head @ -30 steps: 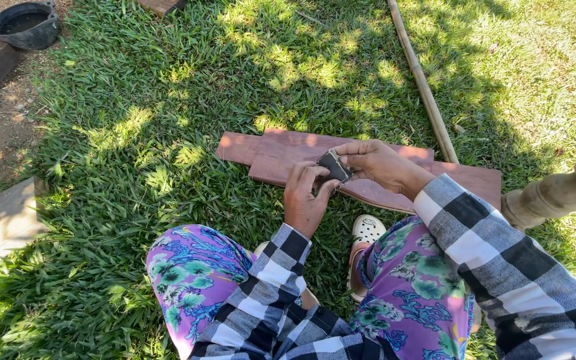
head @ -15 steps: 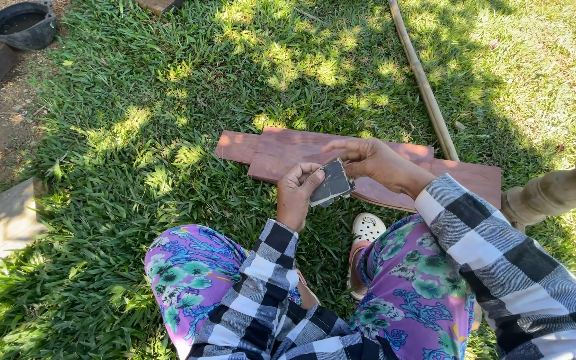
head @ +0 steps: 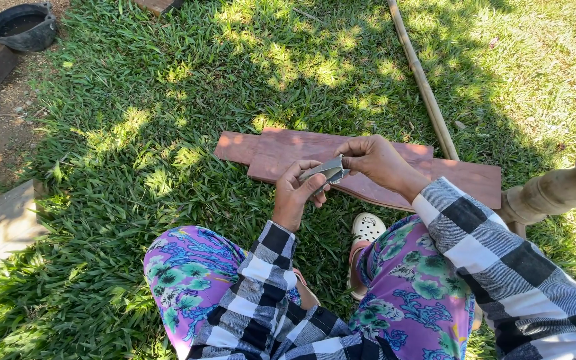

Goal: Manually sanding wooden furniture components and planks using sandpaper in an outdoor setting.

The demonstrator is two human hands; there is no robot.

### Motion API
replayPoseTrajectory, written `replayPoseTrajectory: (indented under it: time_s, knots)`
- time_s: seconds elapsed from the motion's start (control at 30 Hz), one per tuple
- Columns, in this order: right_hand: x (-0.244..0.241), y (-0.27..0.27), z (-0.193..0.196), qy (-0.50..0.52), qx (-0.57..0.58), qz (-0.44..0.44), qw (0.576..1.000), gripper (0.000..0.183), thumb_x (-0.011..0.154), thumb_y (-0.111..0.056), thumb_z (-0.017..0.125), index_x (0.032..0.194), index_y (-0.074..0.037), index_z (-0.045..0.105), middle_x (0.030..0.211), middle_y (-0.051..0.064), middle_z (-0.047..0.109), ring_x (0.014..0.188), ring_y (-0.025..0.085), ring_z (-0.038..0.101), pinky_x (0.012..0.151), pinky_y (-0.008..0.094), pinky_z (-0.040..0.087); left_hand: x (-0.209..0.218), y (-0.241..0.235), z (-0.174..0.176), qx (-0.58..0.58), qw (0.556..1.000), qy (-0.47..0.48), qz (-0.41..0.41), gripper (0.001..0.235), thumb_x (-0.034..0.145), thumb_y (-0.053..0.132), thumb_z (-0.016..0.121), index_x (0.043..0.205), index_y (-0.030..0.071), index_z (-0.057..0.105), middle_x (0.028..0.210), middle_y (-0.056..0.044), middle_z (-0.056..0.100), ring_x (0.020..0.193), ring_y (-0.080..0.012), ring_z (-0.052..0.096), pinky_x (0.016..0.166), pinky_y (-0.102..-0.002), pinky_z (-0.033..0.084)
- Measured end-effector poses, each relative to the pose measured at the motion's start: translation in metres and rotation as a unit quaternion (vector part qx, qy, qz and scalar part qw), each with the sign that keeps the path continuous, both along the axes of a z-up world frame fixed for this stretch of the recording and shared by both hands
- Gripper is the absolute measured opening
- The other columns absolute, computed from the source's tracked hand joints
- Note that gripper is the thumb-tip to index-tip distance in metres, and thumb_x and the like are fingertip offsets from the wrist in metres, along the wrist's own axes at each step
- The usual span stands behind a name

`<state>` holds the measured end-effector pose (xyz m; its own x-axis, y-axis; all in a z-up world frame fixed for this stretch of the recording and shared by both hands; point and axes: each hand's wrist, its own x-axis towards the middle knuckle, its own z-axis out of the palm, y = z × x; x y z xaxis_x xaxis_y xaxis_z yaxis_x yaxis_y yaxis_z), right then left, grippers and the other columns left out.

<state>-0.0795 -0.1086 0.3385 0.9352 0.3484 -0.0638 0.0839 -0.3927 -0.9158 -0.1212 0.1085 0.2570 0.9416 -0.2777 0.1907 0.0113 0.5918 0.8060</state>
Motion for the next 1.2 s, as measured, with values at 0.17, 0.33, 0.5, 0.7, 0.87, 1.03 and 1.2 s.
replayPoseTrajectory:
  time_s: [0.17, 0.33, 0.5, 0.7, 0.87, 1.03, 1.2]
  knots:
    - [0.000, -0.004, 0.001, -0.012, 0.006, -0.006, 1.000, 0.014, 0.093, -0.001, 0.069, 0.106, 0.001, 0.074, 0.093, 0.003, 0.075, 0.083, 0.008, 0.070, 0.078, 0.025, 0.059, -0.005, 0.002, 0.010, 0.038, 0.998, -0.045, 0.015, 0.059, 0.092, 0.043, 0.075, 0.130, 0.001, 0.060, 0.098, -0.010, 0.073, 0.072, -0.0114, 0.068, 0.059, -0.024, 0.056]
    - [-0.006, -0.002, 0.008, -0.016, -0.002, 0.015, 1.000, 0.017, 0.088, 0.006, 0.070, 0.103, 0.001, 0.074, 0.093, 0.002, 0.076, 0.085, 0.007, 0.071, 0.079, 0.025, 0.059, -0.002, 0.004, 0.011, 0.111, 0.991, -0.076, 0.023, 0.058, 0.086, 0.034, 0.083, 0.128, 0.001, 0.063, 0.110, -0.009, 0.071, 0.089, -0.0125, 0.068, 0.071, -0.025, 0.058]
    - [-0.020, 0.013, 0.021, -0.043, -0.044, 0.021, 0.998, 0.019, 0.085, 0.010, 0.069, 0.101, 0.000, 0.074, 0.091, 0.002, 0.076, 0.085, 0.007, 0.070, 0.078, 0.025, 0.059, 0.001, 0.013, 0.013, 0.083, 0.996, -0.035, -0.019, 0.051, 0.087, 0.032, 0.082, 0.124, 0.000, 0.067, 0.108, -0.008, 0.072, 0.092, -0.0135, 0.069, 0.076, -0.028, 0.059]
    - [-0.018, 0.012, 0.017, -0.057, -0.057, 0.031, 0.996, 0.017, 0.088, 0.007, 0.069, 0.101, -0.001, 0.073, 0.090, 0.000, 0.075, 0.085, 0.007, 0.070, 0.079, 0.026, 0.059, 0.003, 0.018, 0.017, 0.158, 0.979, -0.126, 0.014, 0.037, 0.093, 0.025, 0.075, 0.119, -0.001, 0.068, 0.107, -0.004, 0.070, 0.098, -0.0107, 0.067, 0.088, -0.026, 0.055]
    - [-0.022, 0.018, 0.023, -0.054, -0.065, 0.043, 0.995, 0.016, 0.091, 0.003, 0.069, 0.105, -0.001, 0.074, 0.091, 0.000, 0.077, 0.086, 0.006, 0.069, 0.079, 0.025, 0.058, 0.004, 0.016, 0.015, 0.226, 0.969, -0.081, 0.061, 0.038, 0.105, 0.032, 0.061, 0.101, -0.004, 0.075, 0.082, -0.002, 0.065, 0.076, -0.0103, 0.060, 0.071, -0.027, 0.050]
    - [-0.031, 0.027, 0.034, -0.032, -0.080, 0.044, 0.995, 0.021, 0.089, 0.001, 0.070, 0.109, -0.004, 0.075, 0.093, -0.001, 0.079, 0.085, 0.006, 0.070, 0.080, 0.025, 0.059, 0.005, 0.024, 0.010, 0.278, 0.947, -0.123, 0.106, 0.034, 0.108, 0.025, 0.061, 0.095, -0.004, 0.074, 0.074, -0.002, 0.058, 0.070, -0.0090, 0.052, 0.063, -0.025, 0.043]
    - [-0.032, 0.028, 0.037, -0.131, -0.191, 0.088, 0.969, 0.021, 0.090, -0.005, 0.073, 0.111, -0.007, 0.075, 0.094, 0.001, 0.077, 0.085, 0.008, 0.070, 0.079, 0.029, 0.058, 0.007, 0.032, 0.019, 0.261, 0.949, -0.142, 0.106, 0.014, 0.093, 0.011, 0.067, 0.097, 0.000, 0.076, 0.078, 0.000, 0.068, 0.069, -0.0046, 0.058, 0.063, -0.023, 0.048]
